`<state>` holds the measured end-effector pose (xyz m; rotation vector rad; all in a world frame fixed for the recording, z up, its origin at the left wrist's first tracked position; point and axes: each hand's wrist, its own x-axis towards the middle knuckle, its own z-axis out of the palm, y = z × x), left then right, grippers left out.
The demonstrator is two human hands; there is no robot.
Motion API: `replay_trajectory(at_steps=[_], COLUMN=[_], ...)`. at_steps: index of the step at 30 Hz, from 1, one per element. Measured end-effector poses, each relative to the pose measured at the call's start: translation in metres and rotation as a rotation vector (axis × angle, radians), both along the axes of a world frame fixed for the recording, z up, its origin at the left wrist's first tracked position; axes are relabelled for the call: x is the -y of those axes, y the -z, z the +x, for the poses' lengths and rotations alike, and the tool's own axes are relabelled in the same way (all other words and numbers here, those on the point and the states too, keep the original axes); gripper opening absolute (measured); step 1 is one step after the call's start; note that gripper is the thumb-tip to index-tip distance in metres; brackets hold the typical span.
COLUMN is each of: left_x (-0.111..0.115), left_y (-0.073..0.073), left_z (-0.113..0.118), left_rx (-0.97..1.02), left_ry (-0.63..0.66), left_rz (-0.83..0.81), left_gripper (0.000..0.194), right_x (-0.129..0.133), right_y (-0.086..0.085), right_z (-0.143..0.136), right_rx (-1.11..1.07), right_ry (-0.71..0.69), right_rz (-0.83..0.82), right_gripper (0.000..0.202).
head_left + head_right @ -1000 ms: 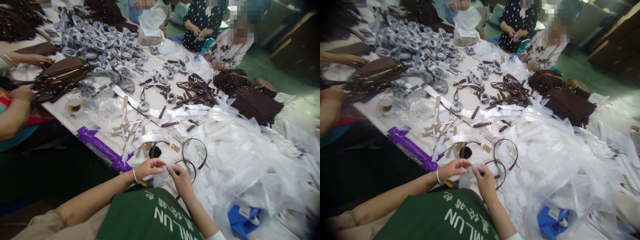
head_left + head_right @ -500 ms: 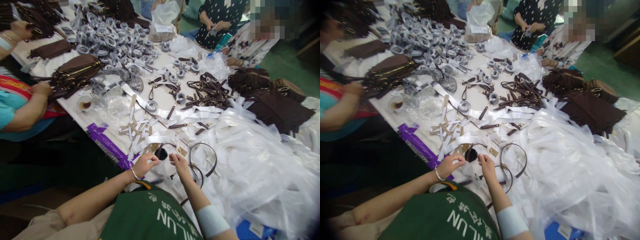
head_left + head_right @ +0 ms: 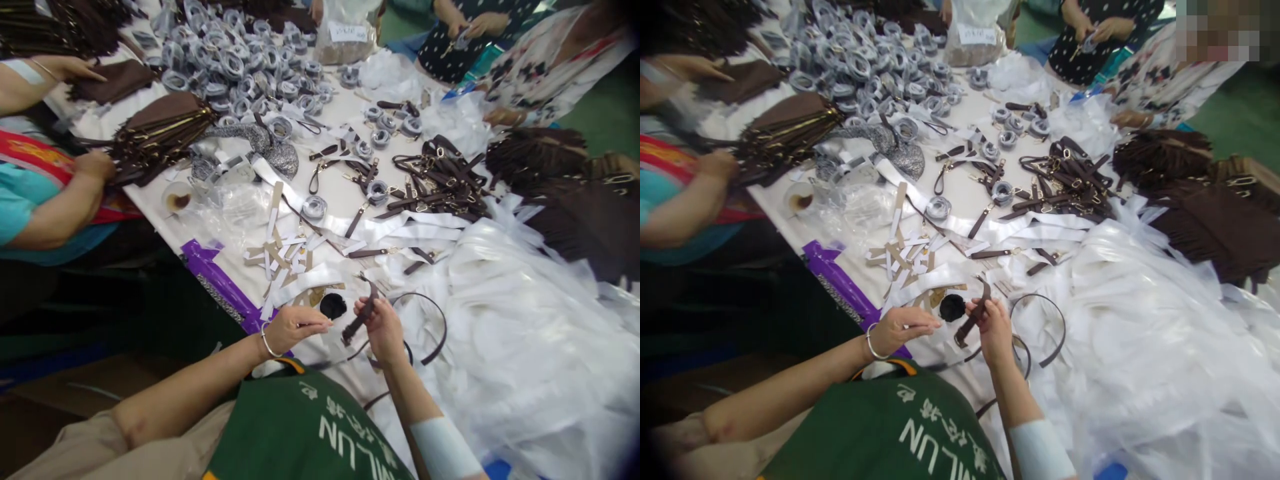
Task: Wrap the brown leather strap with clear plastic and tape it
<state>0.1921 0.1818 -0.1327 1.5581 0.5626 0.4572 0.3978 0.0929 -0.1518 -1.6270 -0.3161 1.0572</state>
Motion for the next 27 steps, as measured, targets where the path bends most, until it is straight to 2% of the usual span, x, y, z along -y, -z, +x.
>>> replay_trajectory(at_steps=[2,4,6,8,12,16,22,27], left_x=[0.002,0.005,0.007,0.009,0.015,0.021,0.028,0.031], left_y=[-0.006,-0.013,-0.020,-0.025,-0.032,-0.037,-0.040,-0.040], left_z=[0.011,0.022,0.031,0.037,0.040,0.034,0.030,0.030], left_rx=[-0.029,-0.010,0.054,0.122,0.210,0.232,0.260,0.273], left_ry=[0.072,0.158,0.242,0.330,0.452,0.474,0.514,0.559], left_rz=[-0.180,-0.225,-0.132,-0.011,0.050,0.018,-0.009,-0.069], left_gripper=[0.026,0.029,0.026,0.023,0.025,0.027,0.028,0.029], right_x=[0.025,0.051,0.077,0.102,0.140,0.163,0.171,0.170], right_y=[-0.039,-0.076,-0.106,-0.125,-0.146,-0.162,-0.187,-0.202], right_z=[0.012,0.017,0.015,0.007,-0.006,-0.004,0.003,0.002], right_rx=[-0.102,-0.175,-0.194,-0.201,-0.194,-0.195,-0.172,-0.175], right_ry=[0.081,0.098,0.039,-0.036,-0.131,-0.121,-0.141,-0.177], right_rz=[0.102,0.152,0.089,-0.026,-0.226,-0.316,-0.308,-0.311], right_gripper=[0.031,0.032,0.037,0.039,0.038,0.041,0.038,0.034])
